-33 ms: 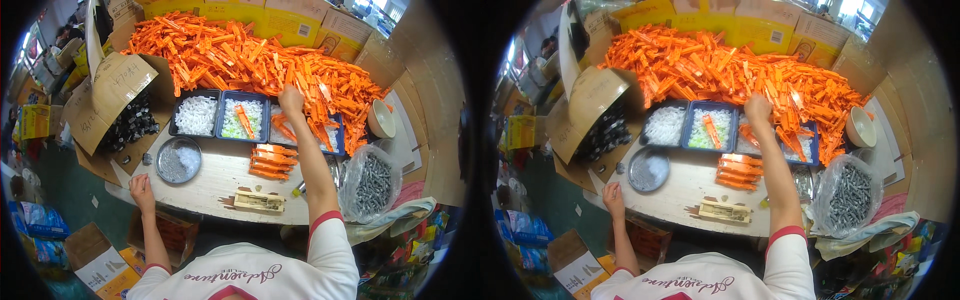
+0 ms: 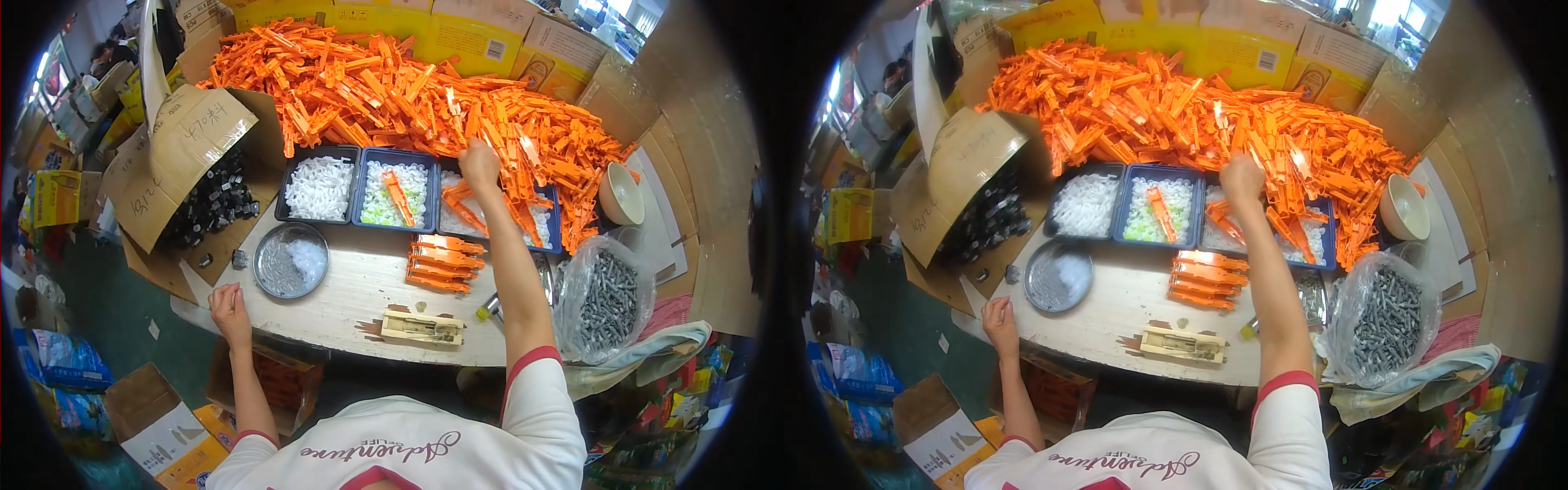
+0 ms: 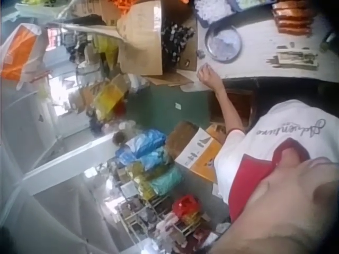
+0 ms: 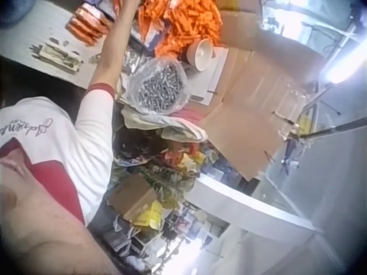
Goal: Assembling small orange and white plastic parts at a factory workstation, occasionally using a small hammer to fit pieces together.
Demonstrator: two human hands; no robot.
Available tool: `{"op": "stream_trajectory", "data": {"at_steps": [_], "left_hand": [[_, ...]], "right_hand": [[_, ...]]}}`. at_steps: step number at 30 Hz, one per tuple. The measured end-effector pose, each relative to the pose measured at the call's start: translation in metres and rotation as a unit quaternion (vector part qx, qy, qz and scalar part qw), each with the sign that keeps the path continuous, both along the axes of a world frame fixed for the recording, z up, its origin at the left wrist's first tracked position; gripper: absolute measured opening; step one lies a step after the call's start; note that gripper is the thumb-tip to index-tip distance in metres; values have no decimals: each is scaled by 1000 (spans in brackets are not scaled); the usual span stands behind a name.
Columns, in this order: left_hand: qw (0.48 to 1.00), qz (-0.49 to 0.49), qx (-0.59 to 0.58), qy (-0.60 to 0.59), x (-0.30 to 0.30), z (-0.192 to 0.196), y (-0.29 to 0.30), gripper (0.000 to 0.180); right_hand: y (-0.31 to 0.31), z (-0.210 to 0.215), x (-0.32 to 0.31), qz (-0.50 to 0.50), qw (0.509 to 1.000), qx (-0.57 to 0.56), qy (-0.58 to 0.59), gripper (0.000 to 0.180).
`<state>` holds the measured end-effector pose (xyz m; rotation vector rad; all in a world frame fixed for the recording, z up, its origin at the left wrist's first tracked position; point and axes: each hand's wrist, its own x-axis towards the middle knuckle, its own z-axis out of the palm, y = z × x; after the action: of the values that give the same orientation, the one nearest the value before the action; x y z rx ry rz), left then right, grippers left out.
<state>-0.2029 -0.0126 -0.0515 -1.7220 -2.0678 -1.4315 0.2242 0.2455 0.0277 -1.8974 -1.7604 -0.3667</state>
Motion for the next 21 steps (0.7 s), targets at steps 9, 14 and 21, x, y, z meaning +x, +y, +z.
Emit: {"op": "stream_trajectory", "data": {"at_steps": [9,14,21], "left_hand": [[999,42,-21,14,-20,-18,-3,14],[997,32,-36,-61,-24,-26,20,29],[987,25,-118,-107,-21,-14,38,41]], "right_hand": [[-123,50,21,266,957,64,95,17],[-219,48,-5,435,893,-95,-66,11],[-264,-11,-50,494,831,-193,-168,16]]}}
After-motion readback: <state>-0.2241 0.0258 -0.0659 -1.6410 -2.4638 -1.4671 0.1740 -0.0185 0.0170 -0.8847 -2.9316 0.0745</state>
